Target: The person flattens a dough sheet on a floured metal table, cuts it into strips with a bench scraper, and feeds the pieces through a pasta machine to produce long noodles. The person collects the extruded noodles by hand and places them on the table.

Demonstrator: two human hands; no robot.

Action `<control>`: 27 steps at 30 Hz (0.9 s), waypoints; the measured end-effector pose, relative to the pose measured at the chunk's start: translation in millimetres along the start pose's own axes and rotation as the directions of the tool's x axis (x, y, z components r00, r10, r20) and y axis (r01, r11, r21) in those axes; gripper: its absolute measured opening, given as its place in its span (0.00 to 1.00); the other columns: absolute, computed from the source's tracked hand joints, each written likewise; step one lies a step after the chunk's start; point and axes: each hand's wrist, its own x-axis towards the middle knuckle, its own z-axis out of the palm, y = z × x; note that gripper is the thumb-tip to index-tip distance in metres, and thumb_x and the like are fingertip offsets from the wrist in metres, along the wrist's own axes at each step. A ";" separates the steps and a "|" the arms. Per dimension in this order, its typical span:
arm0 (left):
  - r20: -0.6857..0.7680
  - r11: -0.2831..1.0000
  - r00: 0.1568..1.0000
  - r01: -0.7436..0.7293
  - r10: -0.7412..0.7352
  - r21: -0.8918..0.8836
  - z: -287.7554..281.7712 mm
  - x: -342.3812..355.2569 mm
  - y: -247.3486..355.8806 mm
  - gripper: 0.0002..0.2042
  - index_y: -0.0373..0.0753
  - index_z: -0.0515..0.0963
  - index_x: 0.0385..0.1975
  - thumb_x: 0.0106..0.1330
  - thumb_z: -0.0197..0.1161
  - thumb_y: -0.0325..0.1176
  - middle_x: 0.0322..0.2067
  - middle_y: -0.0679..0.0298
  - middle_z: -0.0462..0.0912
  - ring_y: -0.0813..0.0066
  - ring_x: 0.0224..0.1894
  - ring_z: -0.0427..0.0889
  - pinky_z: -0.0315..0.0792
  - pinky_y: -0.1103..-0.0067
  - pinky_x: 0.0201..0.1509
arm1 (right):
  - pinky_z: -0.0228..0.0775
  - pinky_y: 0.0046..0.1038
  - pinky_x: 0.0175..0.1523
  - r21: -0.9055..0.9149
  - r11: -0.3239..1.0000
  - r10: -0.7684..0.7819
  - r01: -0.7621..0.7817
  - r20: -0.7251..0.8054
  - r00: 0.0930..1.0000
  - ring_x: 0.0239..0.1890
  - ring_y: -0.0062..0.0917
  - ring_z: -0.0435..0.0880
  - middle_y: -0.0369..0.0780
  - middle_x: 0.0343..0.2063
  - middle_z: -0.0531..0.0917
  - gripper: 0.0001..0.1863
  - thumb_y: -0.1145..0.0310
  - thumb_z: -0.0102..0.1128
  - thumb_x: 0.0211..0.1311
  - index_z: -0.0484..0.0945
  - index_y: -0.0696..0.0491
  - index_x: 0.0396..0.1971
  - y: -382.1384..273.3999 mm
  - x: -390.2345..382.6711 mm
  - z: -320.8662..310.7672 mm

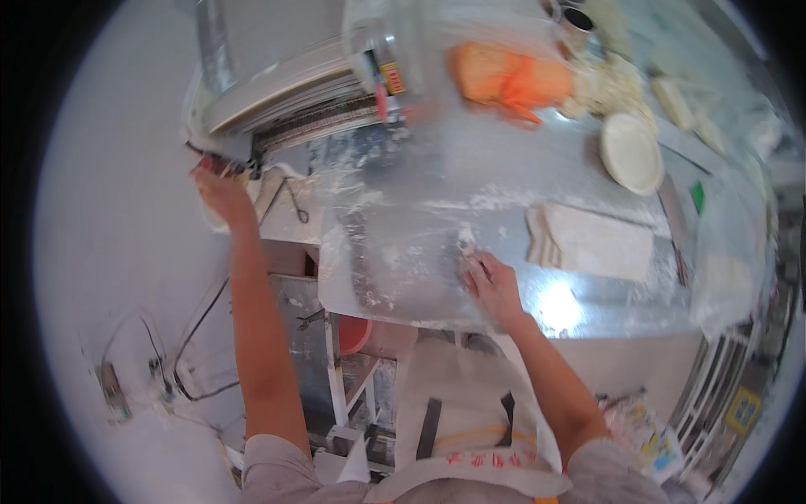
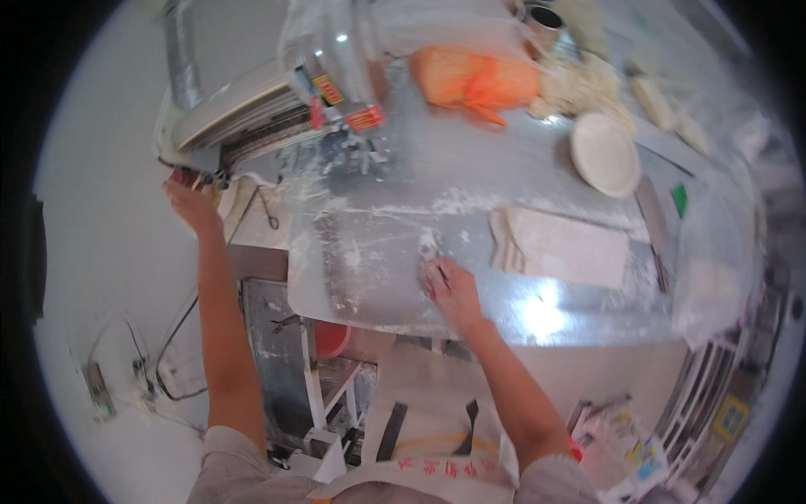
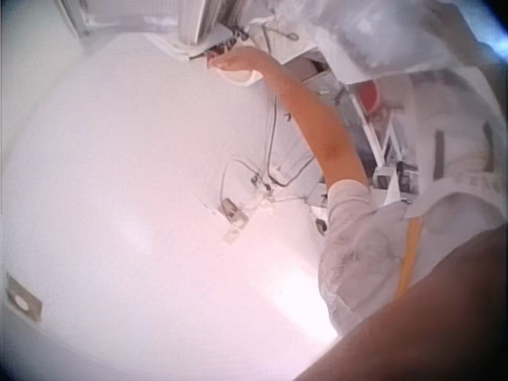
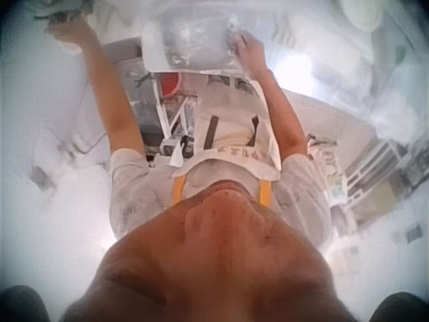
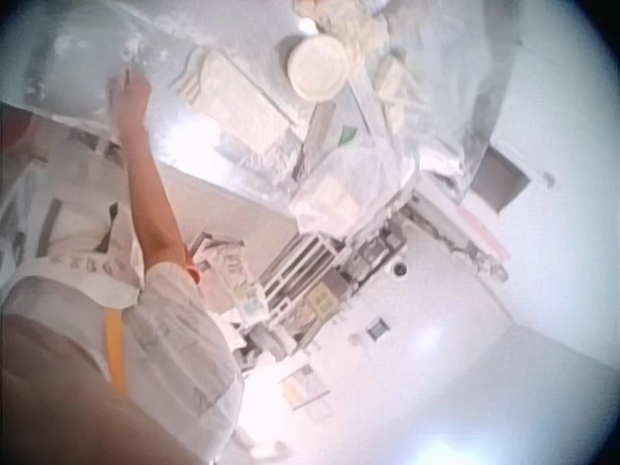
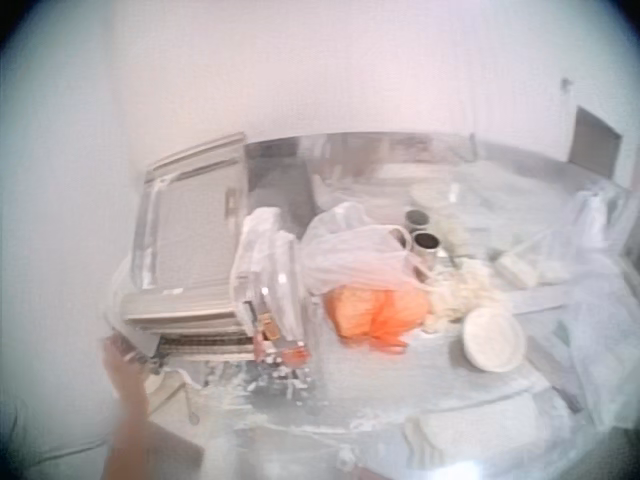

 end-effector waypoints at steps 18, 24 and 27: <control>0.744 0.903 0.536 0.373 -0.398 0.214 -8.8 -212.0 9.2 0.11 0.34 0.78 0.48 0.71 0.66 0.30 0.44 0.61 0.84 0.76 0.45 0.82 0.76 0.79 0.51 | 0.62 0.44 0.71 -0.800 0.549 -0.371 0.243 0.028 0.928 0.65 0.46 0.71 0.46 0.62 0.76 0.42 0.70 0.79 0.45 0.72 0.54 0.65 -26.6 36.1 -161.7; 0.898 0.442 0.217 0.896 -0.383 -0.028 108.3 -207.4 32.8 0.16 0.33 0.77 0.49 0.68 0.67 0.36 0.48 0.61 0.82 0.68 0.50 0.80 0.75 0.69 0.56 | 0.57 0.43 0.73 -0.778 0.585 -0.354 0.228 0.008 0.935 0.66 0.45 0.70 0.44 0.62 0.76 0.41 0.62 0.78 0.48 0.73 0.53 0.66 -13.4 46.9 -165.9; 0.860 0.620 0.170 0.759 -0.481 0.197 156.0 -191.4 28.5 0.10 0.39 0.75 0.40 0.62 0.66 0.33 0.33 0.65 0.81 0.75 0.36 0.80 0.76 0.74 0.40 | 0.54 0.43 0.74 -0.729 0.619 -0.381 0.291 0.045 0.923 0.67 0.44 0.69 0.44 0.63 0.76 0.43 0.60 0.78 0.48 0.72 0.53 0.66 -14.5 47.6 -168.1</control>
